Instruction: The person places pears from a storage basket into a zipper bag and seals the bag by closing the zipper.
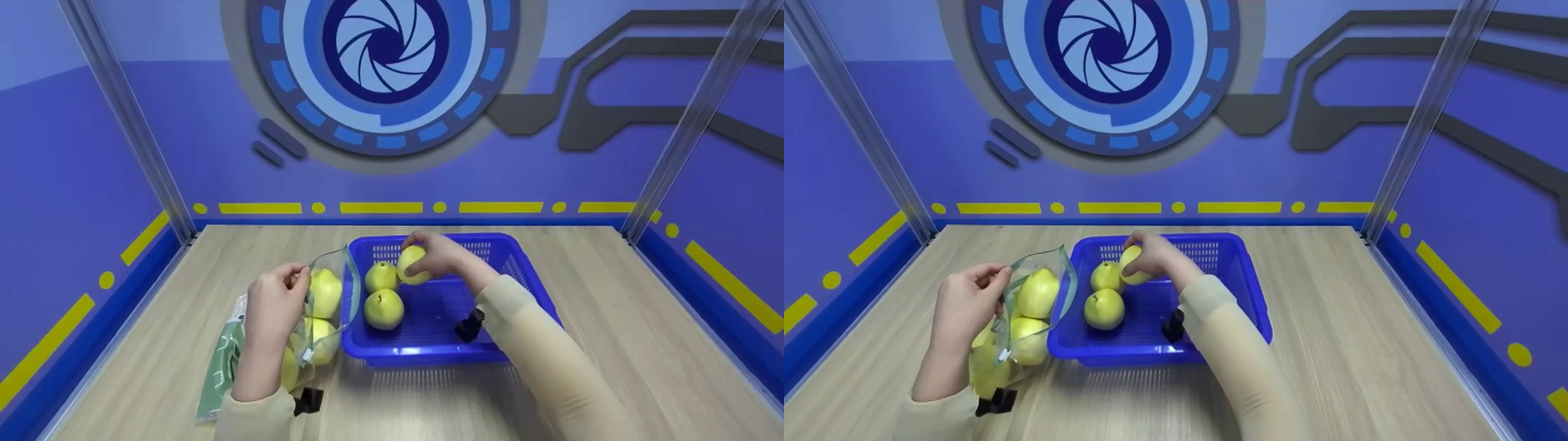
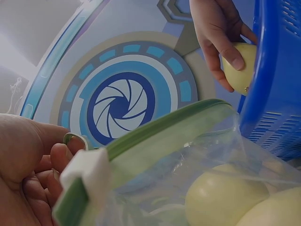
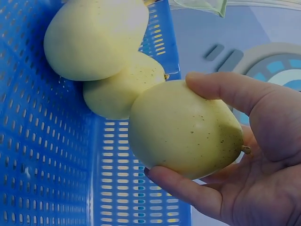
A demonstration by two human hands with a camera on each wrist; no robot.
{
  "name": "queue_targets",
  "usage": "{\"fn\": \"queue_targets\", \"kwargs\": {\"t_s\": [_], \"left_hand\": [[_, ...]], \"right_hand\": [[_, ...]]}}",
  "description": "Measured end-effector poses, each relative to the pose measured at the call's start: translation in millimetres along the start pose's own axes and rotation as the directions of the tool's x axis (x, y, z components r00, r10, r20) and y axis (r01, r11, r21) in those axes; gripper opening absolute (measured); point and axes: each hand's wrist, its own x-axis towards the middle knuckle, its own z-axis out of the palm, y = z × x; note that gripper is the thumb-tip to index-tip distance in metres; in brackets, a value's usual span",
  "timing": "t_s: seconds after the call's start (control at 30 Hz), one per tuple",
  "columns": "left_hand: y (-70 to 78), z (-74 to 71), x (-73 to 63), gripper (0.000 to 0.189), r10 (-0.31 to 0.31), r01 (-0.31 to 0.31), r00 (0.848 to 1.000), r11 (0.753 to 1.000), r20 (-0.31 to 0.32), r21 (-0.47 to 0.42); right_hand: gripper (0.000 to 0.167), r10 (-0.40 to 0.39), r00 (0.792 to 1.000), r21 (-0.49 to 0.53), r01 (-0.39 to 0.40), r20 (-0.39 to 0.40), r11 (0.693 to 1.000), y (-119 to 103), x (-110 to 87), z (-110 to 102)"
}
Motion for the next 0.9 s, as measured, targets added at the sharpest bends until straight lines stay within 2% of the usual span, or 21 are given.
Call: {"fn": "queue_targets", "kwargs": {"t_s": [0.57,0.9], "left_hand": [[0.6,-0.4,0.7,0.024,-0.004,0.004,1.000,1.000,0.003,-0.005],[-1.0,-0.2,0.8,0.025,0.013,-0.013,1.000,1.000,-0.004,-0.009]], "right_hand": [[0.058,-0.043,0.997,0.159,0.053,-0.066,0.986,-8,-11.7,-10],[0.054,-0.069,0.992,0.287,0.097,-0.108,0.953,-16,-21.1,-2]]}}
